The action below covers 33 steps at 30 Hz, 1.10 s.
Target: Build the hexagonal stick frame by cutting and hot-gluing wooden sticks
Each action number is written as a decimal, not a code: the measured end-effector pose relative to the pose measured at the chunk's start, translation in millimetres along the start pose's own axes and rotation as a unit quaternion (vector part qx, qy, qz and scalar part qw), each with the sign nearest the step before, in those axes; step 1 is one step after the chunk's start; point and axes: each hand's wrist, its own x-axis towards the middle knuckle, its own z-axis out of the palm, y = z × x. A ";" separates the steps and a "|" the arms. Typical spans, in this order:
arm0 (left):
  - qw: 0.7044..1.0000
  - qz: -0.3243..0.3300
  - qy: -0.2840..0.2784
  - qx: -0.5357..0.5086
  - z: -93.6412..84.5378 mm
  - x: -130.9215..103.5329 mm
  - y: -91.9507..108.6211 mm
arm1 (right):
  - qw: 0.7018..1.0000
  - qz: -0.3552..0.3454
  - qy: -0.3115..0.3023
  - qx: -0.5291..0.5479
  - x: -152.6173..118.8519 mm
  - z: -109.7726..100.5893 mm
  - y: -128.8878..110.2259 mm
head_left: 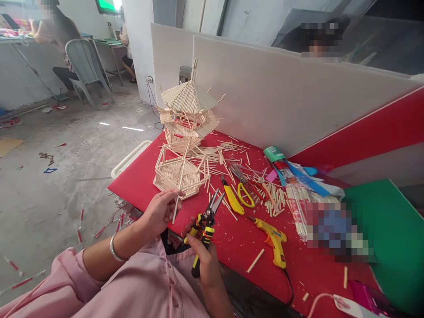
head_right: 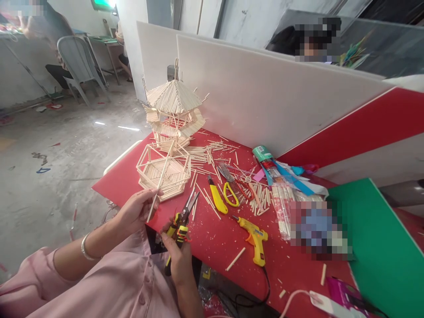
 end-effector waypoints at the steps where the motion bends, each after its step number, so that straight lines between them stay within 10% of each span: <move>1: 1.000 0.001 0.000 -0.003 0.7 -0.3 0.1 | 1.000 0.000 0.001 -0.001 -0.4 0.4 -1.1; 33: 0.998 -0.024 0.005 -0.049 8.4 0.1 -5.1 | 1.000 0.007 -0.009 -0.006 -4.1 1.1 -2.6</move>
